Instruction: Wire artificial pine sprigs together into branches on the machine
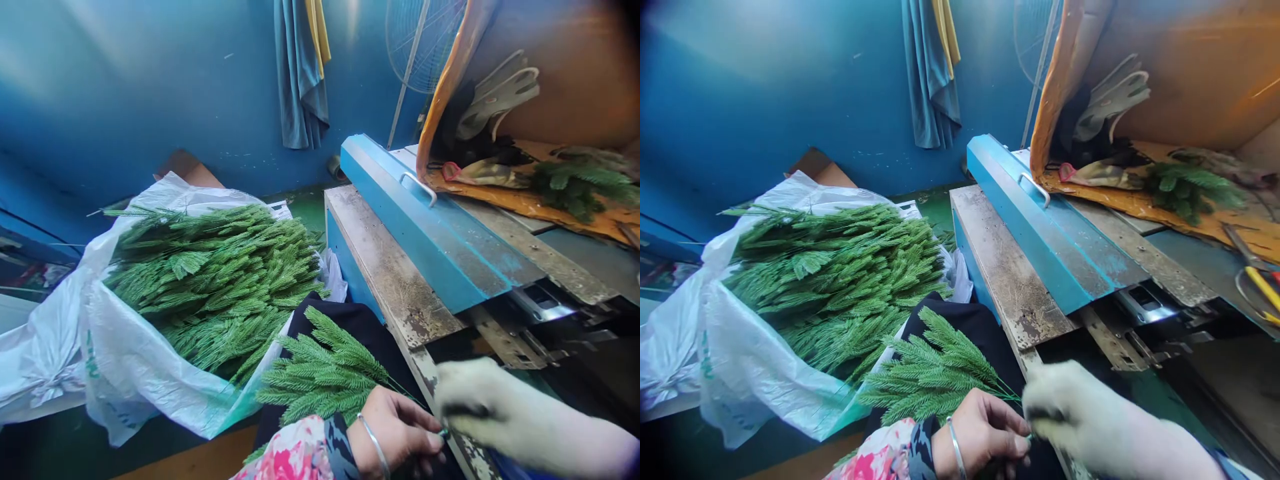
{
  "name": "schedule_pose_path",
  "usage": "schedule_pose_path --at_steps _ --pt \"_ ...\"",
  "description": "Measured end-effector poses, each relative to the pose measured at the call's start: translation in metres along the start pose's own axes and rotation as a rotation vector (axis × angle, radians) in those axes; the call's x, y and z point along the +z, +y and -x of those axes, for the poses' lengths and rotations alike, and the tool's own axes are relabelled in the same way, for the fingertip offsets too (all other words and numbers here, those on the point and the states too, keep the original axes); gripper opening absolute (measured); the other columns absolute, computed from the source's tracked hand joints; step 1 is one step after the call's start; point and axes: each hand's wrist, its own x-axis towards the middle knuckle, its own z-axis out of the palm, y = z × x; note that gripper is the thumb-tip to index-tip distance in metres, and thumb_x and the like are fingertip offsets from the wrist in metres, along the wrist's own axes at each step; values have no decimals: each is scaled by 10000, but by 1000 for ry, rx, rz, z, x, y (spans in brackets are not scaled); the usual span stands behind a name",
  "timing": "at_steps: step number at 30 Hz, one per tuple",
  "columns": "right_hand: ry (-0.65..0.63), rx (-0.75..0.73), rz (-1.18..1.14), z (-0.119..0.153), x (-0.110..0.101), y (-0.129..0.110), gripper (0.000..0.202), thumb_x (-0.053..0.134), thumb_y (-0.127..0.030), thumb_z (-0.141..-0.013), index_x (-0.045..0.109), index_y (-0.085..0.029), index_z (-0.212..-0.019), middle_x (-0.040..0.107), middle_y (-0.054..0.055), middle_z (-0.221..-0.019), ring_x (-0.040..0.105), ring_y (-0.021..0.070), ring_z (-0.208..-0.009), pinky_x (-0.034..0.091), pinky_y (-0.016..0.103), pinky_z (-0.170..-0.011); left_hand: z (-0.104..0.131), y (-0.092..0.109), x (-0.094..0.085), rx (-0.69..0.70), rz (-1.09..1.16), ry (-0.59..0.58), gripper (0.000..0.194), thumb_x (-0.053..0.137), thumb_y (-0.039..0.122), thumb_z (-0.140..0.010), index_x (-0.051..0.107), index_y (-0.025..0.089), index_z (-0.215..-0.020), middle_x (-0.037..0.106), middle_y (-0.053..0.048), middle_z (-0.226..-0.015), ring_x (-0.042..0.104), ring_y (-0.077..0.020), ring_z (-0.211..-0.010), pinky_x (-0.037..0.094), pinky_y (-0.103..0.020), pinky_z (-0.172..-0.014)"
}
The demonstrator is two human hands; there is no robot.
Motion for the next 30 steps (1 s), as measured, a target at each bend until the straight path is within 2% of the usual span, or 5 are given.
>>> schedule_pose_path --at_steps 7,14,20,25,30 --pt "-110 228 -84 -4 20 26 93 526 -127 -632 616 -152 -635 547 -6 -680 499 121 -668 372 191 -580 6 3 -8 58 63 -13 323 736 318 -402 607 101 -604 588 -20 -470 461 -84 -342 306 -216 -341" --pt "-37 28 142 -5 0 0 148 500 -160 -689 642 -179 -651 554 -3 -676 485 107 -657 343 208 -597 1 -1 -2 45 -67 7 357 736 383 -422 626 102 -611 572 1 -467 436 -67 -329 308 -214 -351" --pt "-50 287 -264 -9 17 33 136 527 -177 -618 651 -136 -654 537 -11 -587 473 106 -598 355 189 -532 4 2 -4 81 -47 -5 386 727 398 -439 626 97 -659 574 -4 -474 436 -70 -330 305 -212 -340" --pt "-115 77 -126 15 7 14 117 560 -142 -620 663 -190 -647 584 -3 -690 504 121 -655 374 204 -599 -2 -1 1 50 -68 32 353 700 334 -452 638 98 -706 568 10 -459 418 -62 -309 296 -208 -337" --pt "-11 93 -7 -10 -3 16 137 514 -109 -627 642 -159 -620 534 -12 -630 479 103 -630 332 198 -565 -1 -1 6 17 -135 -22 317 705 342 -440 635 107 -641 563 16 -458 428 -61 -325 318 -214 -360"
